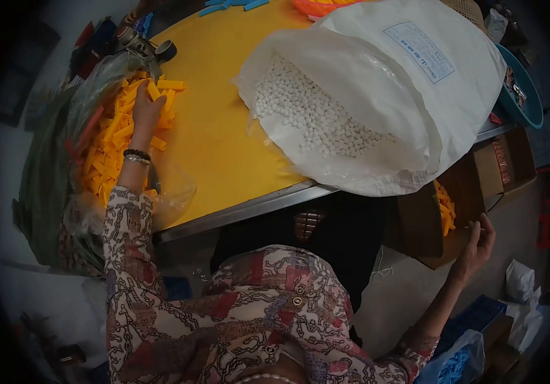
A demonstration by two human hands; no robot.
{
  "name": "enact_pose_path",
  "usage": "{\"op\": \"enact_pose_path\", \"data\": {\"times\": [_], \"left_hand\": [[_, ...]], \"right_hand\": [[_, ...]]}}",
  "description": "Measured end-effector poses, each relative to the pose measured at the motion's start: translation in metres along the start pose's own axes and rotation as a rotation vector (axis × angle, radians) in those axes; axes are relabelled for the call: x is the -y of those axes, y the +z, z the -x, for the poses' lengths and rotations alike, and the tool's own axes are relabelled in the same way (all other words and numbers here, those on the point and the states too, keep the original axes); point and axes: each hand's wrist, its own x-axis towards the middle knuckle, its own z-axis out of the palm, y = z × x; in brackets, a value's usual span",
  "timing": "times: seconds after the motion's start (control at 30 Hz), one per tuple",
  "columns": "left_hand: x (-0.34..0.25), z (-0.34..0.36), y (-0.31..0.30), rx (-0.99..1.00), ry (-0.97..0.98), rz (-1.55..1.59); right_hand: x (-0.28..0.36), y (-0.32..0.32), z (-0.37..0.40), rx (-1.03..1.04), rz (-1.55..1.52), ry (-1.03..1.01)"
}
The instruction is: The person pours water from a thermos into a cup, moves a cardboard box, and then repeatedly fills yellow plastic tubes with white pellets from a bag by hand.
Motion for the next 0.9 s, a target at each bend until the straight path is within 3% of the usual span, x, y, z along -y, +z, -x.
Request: {"op": "enact_pose_path", "data": {"times": [0.07,0.1,0.13,0.17,0.27,0.3,0.47,0.57,0.67,0.7,0.73,0.77,0.83,0.9], "left_hand": [[-0.030,0.024,-0.020,0.283,-0.210,0.823],[-0.041,0.036,-0.021,0.293,-0.211,0.825],[-0.052,0.047,-0.021,0.330,-0.207,1.049],[-0.064,0.060,-0.021,0.367,-0.201,1.273],[-0.107,0.095,-0.025,0.496,-0.184,1.461],[-0.118,0.105,-0.023,0.517,-0.171,1.477],[-0.146,0.133,-0.013,0.642,0.087,1.517],[-0.161,0.145,-0.022,0.675,-0.069,1.666],[-0.153,0.146,-0.013,0.683,-0.114,1.673],[-0.149,0.144,-0.013,0.689,-0.110,1.679],[-0.143,0.143,-0.014,0.741,0.005,1.521],[-0.140,0.145,-0.015,0.785,0.111,1.355],[-0.139,0.148,-0.020,0.787,0.185,1.212],[-0.140,0.151,-0.021,0.788,0.259,1.063]], "right_hand": [[0.052,0.022,0.018,-0.012,0.092,-0.242],[0.070,0.033,0.027,0.048,0.066,-0.371],[0.088,0.046,0.037,0.110,0.042,-0.501],[0.106,0.063,0.049,0.251,-0.021,-0.533],[0.144,0.125,0.081,0.680,-0.197,-0.468],[0.144,0.147,0.083,0.748,-0.188,-0.596],[0.147,0.216,0.103,0.818,-0.274,-0.557],[0.143,0.226,0.106,0.832,-0.236,-0.555],[0.138,0.226,0.097,0.768,-0.192,-0.657],[0.139,0.226,0.091,0.719,-0.185,-0.780],[0.141,0.226,0.088,0.670,-0.177,-0.905],[0.140,0.226,0.087,0.669,-0.173,-0.904],[0.139,0.229,0.086,0.706,-0.145,-1.073],[0.135,0.234,0.085,0.722,-0.182,-1.057]]}}
